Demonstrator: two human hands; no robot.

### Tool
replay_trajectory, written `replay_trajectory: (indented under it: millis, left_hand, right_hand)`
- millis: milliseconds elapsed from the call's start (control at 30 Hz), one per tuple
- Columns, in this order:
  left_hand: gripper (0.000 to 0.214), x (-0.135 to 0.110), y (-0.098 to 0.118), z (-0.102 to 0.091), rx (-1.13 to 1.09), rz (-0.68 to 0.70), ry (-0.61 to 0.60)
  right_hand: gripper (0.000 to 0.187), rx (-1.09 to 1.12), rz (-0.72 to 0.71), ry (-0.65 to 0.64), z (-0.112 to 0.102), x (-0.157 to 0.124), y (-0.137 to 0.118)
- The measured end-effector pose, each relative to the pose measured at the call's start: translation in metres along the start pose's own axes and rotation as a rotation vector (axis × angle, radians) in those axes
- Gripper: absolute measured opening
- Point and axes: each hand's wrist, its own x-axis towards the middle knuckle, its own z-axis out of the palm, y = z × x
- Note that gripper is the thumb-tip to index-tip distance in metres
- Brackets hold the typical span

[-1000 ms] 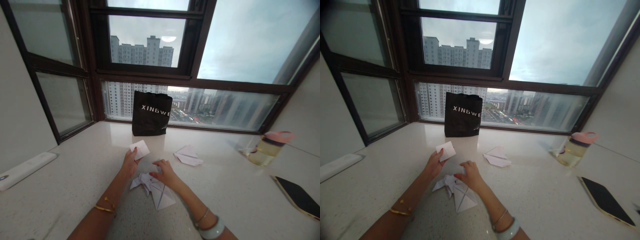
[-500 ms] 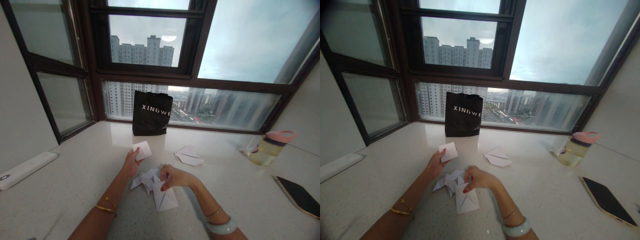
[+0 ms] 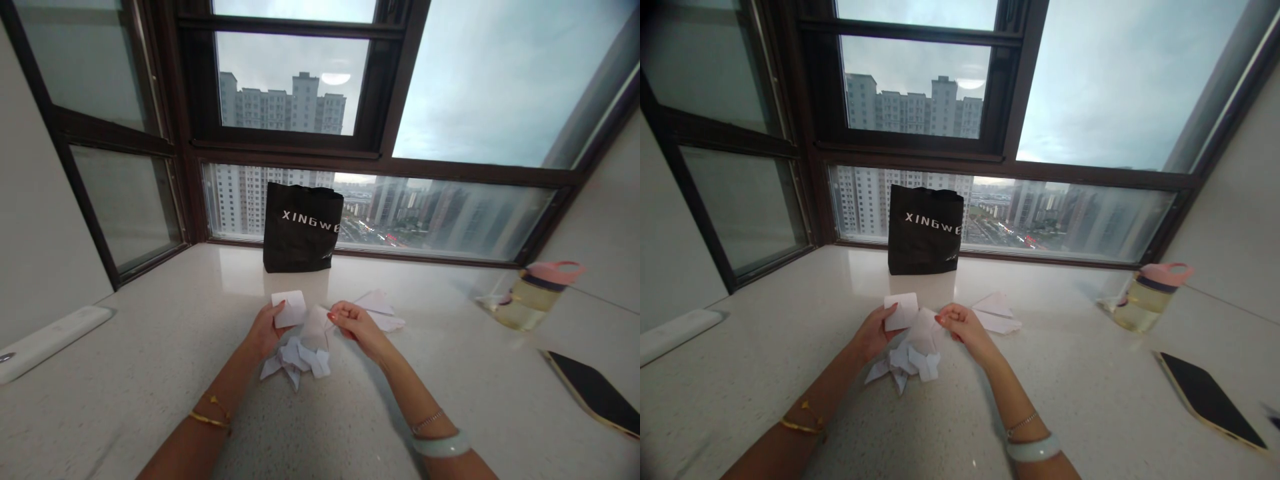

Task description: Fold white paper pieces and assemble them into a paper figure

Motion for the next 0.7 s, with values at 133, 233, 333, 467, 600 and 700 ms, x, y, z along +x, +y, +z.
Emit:
replay_trajectory:
  millis: [133, 233, 333, 467, 600, 700]
  left_hand:
    - [0.014, -0.003, -0.004, 0.003, 0.005, -0.058, -0.037]
    - [0.014, -0.006, -0.006, 0.007, -0.001, -0.088, -0.073]
    - [0.018, -0.007, -0.004, 0.01, -0.038, -0.128, -0.086]
    - [0.028, -0.007, 0.002, 0.011, -0.091, -0.149, -0.064]
    - [0.031, -0.006, 0.004, 0.012, -0.118, -0.15, -0.032]
    - [0.032, -0.006, 0.002, 0.014, -0.139, -0.146, -0.016]
  right_hand:
    - [0.024, 0.2, -0.213, 0.28, 0.001, 0.004, 0.0]
    - [0.018, 0.14, -0.302, 0.323, 0.006, 0.005, 0.004]
    - [0.012, 0.01, -0.316, 0.214, 0.015, 0.003, 0.011]
    - [0.02, -0.228, -0.352, 0.084, 0.027, 0.0, 0.019]
    - [0.029, -0.461, -0.46, 0.024, 0.031, -0.003, 0.024]
    - [0.035, -0.588, -0.553, 0.02, 0.032, -0.004, 0.024]
